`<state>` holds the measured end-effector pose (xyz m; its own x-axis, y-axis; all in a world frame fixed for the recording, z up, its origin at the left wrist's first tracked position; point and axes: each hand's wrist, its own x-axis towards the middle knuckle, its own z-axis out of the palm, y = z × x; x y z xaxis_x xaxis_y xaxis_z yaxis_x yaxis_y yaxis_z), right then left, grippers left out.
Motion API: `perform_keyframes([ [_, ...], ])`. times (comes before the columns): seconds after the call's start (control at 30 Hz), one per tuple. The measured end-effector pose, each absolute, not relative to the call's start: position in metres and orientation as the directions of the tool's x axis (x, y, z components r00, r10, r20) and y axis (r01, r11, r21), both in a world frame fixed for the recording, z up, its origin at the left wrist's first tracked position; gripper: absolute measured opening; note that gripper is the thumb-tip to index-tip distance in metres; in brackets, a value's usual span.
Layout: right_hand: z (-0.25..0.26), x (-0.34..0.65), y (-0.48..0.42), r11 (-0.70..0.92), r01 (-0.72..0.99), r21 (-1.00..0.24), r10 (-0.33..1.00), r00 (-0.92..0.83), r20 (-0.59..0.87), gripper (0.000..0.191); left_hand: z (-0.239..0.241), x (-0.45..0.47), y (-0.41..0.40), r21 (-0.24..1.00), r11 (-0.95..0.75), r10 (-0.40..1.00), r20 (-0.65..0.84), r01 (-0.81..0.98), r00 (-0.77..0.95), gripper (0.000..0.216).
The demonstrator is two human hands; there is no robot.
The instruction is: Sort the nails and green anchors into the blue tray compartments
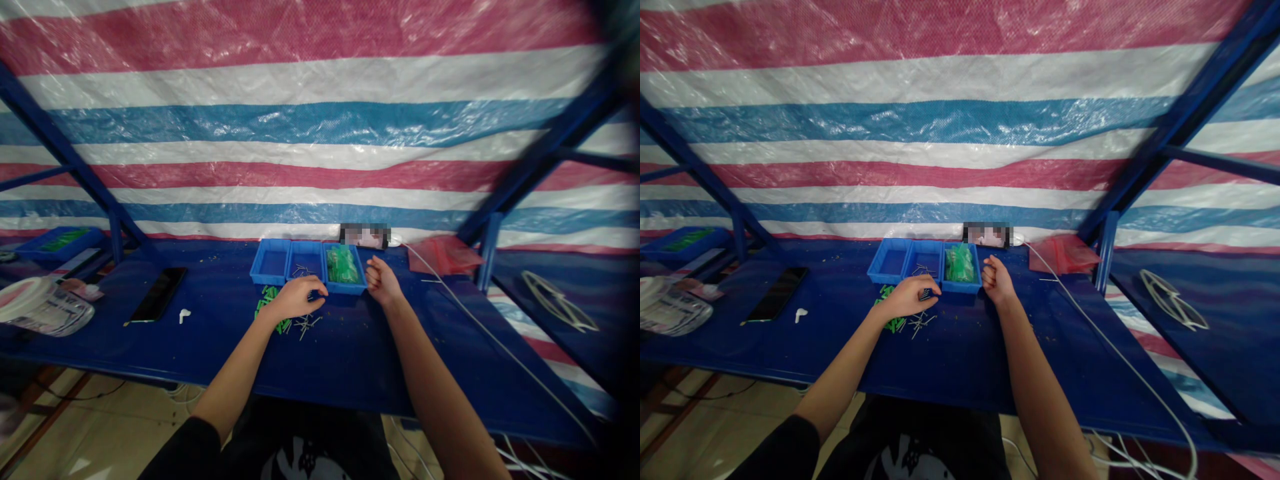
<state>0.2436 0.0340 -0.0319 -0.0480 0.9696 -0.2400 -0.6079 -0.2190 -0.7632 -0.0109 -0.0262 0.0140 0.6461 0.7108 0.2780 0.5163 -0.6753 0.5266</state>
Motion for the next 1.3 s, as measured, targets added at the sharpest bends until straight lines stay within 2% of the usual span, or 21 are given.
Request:
perform_keyframes([
  [0.17, -0.031, 0.243, 0.034, -0.220, -0.625, -0.749, 0.966, -0.034, -0.255, 0.019, 0.007, -0.008, -0.027, 0.510, -0.714, 0.620, 0.143, 0.479, 0.772, 0.017],
  [0.4, -0.029, 0.242, 0.033, -0.236, -0.616, -0.752, 0.962, -0.037, -0.272, 0.020, 0.001, -0.008, -0.025, 0.523, -0.703, 0.585, 0.038, 0.483, 0.810, 0.024],
  [0.77, -0.030, 0.243, 0.033, -0.237, -0.628, -0.741, 0.962, -0.044, -0.271, 0.019, -0.001, -0.009, -0.025, 0.489, -0.720, 0.583, 0.042, 0.492, 0.811, 0.013],
  [1.1, -0.028, 0.242, 0.032, -0.234, -0.654, -0.719, 0.960, -0.038, -0.277, 0.021, 0.003, -0.007, -0.028, 0.520, -0.722, 0.553, 0.036, 0.456, 0.833, 0.018],
  [1.23, -0.028, 0.241, 0.033, -0.236, -0.659, -0.714, 0.958, -0.033, -0.287, 0.024, 0.003, -0.006, -0.029, 0.524, -0.722, 0.552, 0.042, 0.452, 0.832, 0.009],
  [1.3, -0.028, 0.241, 0.033, -0.237, -0.660, -0.713, 0.958, -0.037, -0.284, 0.023, 0.002, -0.007, -0.028, 0.514, -0.717, 0.562, 0.027, 0.471, 0.827, 0.012],
])
